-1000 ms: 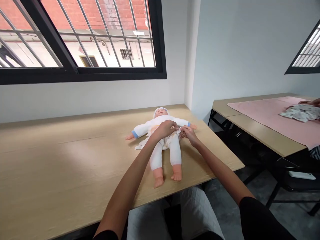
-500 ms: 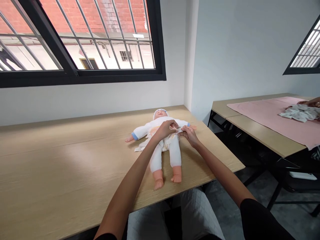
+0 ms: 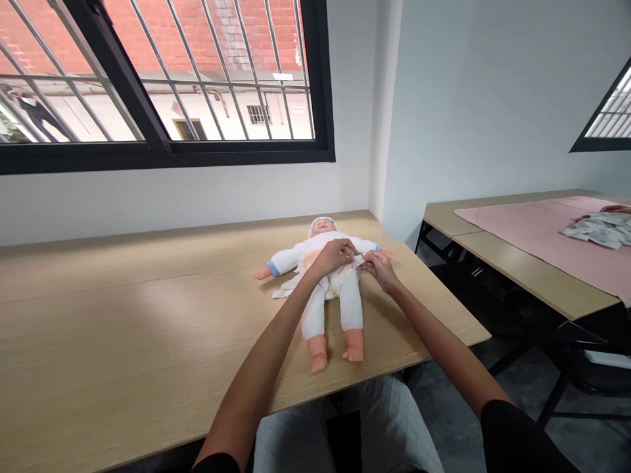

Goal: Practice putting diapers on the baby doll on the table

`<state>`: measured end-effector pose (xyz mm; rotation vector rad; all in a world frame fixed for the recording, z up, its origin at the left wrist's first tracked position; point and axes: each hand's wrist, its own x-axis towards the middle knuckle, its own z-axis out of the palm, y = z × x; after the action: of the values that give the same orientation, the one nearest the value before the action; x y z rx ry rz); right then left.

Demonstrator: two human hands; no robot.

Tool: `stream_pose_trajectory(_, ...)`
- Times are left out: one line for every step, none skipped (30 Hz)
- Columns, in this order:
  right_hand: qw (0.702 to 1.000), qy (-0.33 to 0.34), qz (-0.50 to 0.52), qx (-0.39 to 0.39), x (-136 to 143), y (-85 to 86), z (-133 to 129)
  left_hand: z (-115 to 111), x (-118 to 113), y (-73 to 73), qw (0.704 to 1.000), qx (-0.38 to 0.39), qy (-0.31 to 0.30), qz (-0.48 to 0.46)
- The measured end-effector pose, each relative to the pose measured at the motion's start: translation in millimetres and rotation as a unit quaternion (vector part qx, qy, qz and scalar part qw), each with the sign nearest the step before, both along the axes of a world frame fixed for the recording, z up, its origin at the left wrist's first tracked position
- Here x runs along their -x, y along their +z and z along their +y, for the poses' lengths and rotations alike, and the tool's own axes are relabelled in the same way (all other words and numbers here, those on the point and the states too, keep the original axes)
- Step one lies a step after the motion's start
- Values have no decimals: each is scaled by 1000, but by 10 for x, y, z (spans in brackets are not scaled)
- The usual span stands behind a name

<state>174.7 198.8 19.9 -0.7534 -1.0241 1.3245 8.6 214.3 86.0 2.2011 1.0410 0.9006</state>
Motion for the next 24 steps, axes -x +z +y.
stream_pose_trajectory(1000,0,3,4,0,3,-2,-2,-3,0,1000,-4,4,6)
stream_pose_trajectory(1000,0,5,6,-1,5,-3,-5,-7,1,1000,-8,9,12)
stream_pose_trajectory(1000,2,5,7,-1,5,-3,-6,-12,2,1000,-13,13,17)
stream_pose_trajectory(1000,3,2,6,-2,4,-2,-8,-16,1,1000,-17,16,20)
stream_pose_trajectory(1000,4,-2,6,-3,1,1,-8,-20,0,999,-20,17,21)
stream_pose_trajectory(1000,5,-7,6,-3,-5,5,-7,-23,-1,999,-22,18,23)
stream_pose_trajectory(1000,6,-11,7,-3,-13,10,-6,-24,-3,999,-23,17,24)
stream_pose_trajectory(1000,6,-14,8,-3,-21,15,-6,-23,-4,999,-24,16,25)
stream_pose_trajectory(1000,7,-14,8,-3,-30,20,-6,-21,-3,999,-24,15,27)
stream_pose_trajectory(1000,7,-11,7,-2,-36,24,-7,-17,1,999,-24,14,29)
stream_pose_trajectory(1000,7,-7,6,-1,-40,25,-11,-13,8,999,-23,14,31)
stream_pose_trajectory(1000,7,-2,5,-1,-41,25,-16,-9,18,999,-23,14,33)
stream_pose_trajectory(1000,6,1,6,0,-38,22,-24,-5,31,999,-23,14,35)
stream_pose_trajectory(1000,6,4,7,0,-33,18,-33,-1,44,999,-23,14,36)
stream_pose_trajectory(1000,6,5,8,0,-25,12,-43,2,58,999,-22,12,37)
stream_pose_trajectory(1000,5,6,9,0,-16,6,-52,4,69,999,-20,10,38)
stream_pose_trajectory(1000,4,6,10,-2,-8,0,-61,4,77,999,-18,7,40)
stream_pose_trajectory(1000,2,6,9,-3,-1,-5,-68,4,80,999,-14,4,41)
stream_pose_trajectory(1000,2,5,7,-5,4,-8,-72,2,78,999,-11,3,41)
stream_pose_trajectory(1000,3,3,5,-7,5,-9,-74,0,73,999,-10,1,40)
stream_pose_trajectory(1000,5,2,3,-8,3,-9,-72,-2,66,999,-12,-2,38)
stream_pose_trajectory(1000,10,1,1,-8,-1,-7,-67,-3,59,999,-15,-5,36)
stream_pose_trajectory(1000,14,1,-1,-6,-7,-4,-61,-1,54,999,-19,-10,34)
stream_pose_trajectory(1000,18,1,-1,-4,-13,-1,-55,4,54,999,-21,-14,34)
